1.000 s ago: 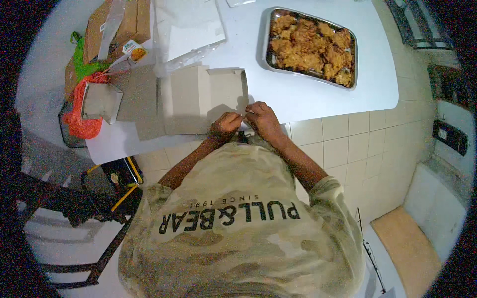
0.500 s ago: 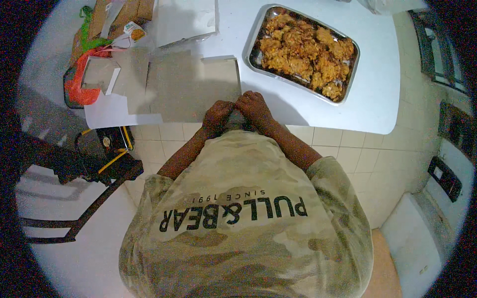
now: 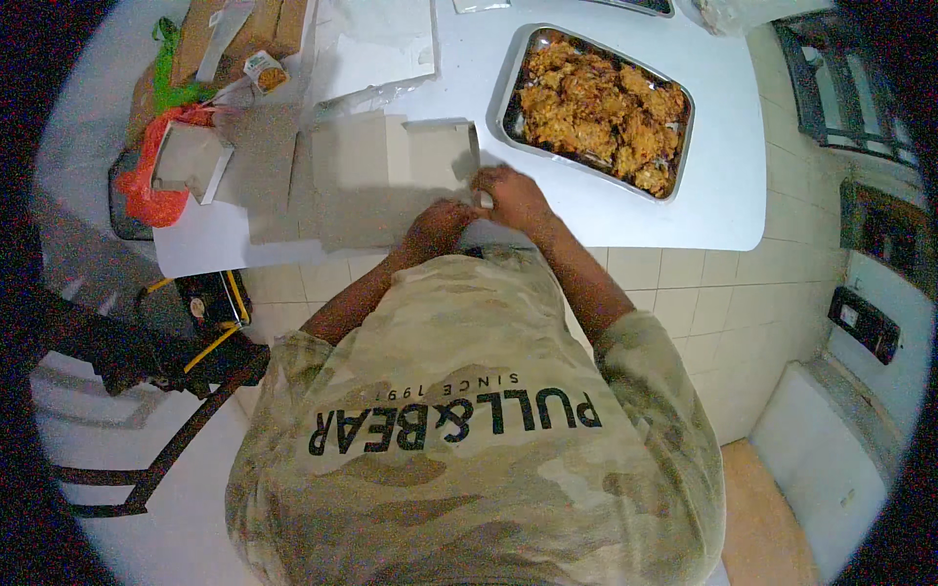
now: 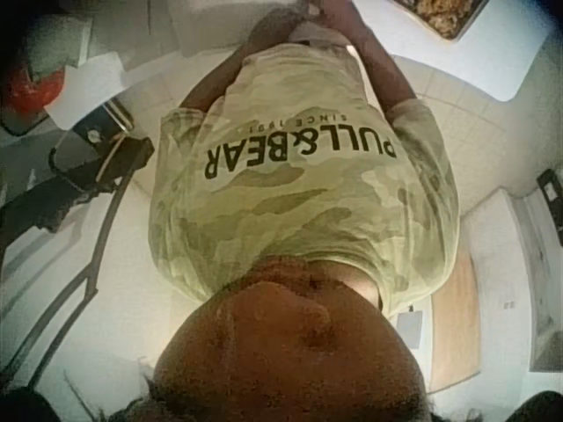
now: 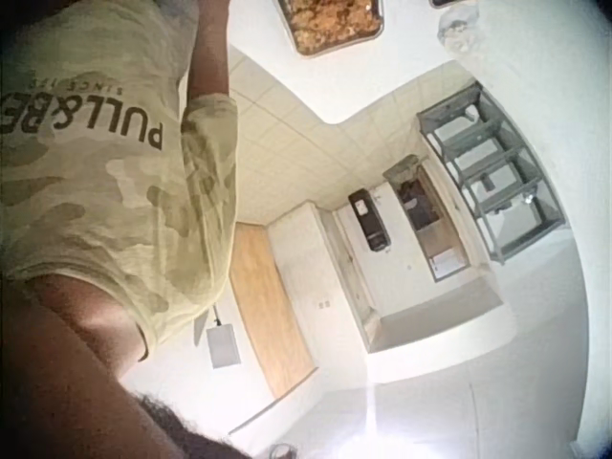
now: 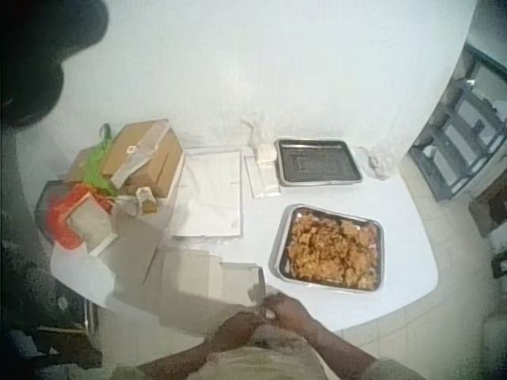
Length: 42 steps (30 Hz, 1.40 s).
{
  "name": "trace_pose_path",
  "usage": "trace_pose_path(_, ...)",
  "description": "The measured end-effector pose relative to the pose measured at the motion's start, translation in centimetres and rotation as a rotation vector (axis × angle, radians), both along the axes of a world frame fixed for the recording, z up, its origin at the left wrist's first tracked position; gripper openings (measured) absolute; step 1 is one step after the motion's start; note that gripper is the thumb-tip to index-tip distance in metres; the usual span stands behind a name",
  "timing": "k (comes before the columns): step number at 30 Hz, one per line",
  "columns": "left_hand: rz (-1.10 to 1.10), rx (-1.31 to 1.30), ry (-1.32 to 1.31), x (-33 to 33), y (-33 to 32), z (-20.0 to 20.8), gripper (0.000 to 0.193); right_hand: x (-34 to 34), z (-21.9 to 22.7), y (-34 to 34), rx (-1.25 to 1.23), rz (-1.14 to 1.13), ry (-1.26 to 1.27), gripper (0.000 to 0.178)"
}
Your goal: The person assembles several cardboard food boxes by folding and tucking their flaps, then handles a clear plastic bag and continues folding additional boxes on a table.
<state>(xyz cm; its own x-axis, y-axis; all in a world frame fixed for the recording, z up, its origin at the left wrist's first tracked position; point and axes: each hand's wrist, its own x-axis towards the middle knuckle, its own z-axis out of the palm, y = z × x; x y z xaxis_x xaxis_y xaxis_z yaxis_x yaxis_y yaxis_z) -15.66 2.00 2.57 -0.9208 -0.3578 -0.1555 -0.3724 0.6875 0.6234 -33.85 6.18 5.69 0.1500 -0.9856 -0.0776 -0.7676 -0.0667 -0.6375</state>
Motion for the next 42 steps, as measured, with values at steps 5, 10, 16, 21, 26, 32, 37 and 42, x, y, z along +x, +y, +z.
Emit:
trace_pose_path(5, 0.304, -0.2, 0.201, 3.6, -0.7, 2.5, 0.032, -0.2, -0.9, -6.8, -0.196, -0.118, 0.121, 0.024)
trace_pose_path(10, 0.67, 0.139, 0.071, 10.6, 1.4, 3.1, 0.024, -1.0, -2.1, -11.8, 0.043, 0.048, 0.438, 0.018)
trace_pose_path(16, 1.123, 1.145, 0.054, 13.3, 1.1, -0.4, 0.025, -1.3, -2.6, -12.3, 0.081, 0.185, 0.587, 0.015)
trace_pose_path(21, 0.585, 0.916, 0.27, 14.6, 0.9, -7.4, 0.028, -1.1, -2.6, -12.2, 0.025, 0.181, 0.581, 0.017)
trace_pose_path(26, 0.852, 1.121, 0.212, 13.4, 1.1, -7.0, 0.029, 4.0, -0.4, -8.7, -0.188, 0.217, 0.351, 0.034)
trace_pose_path(32, 0.996, 1.126, 0.28, 11.8, 0.5, -4.5, 0.033, 7.2, -2.3, -4.5, 0.074, 0.338, 0.005, 0.026)
trace_pose_path(37, 1.155, 1.472, 0.202, 10.2, -0.3, -1.7, 0.031, 7.1, -3.3, -4.0, 0.121, 0.178, -0.033, 0.019)
trace_pose_path(42, 1.226, 1.553, 0.22, 10.7, -0.1, -4.1, 0.029, 6.8, -3.0, -4.0, 0.116, 0.124, -0.055, 0.019)
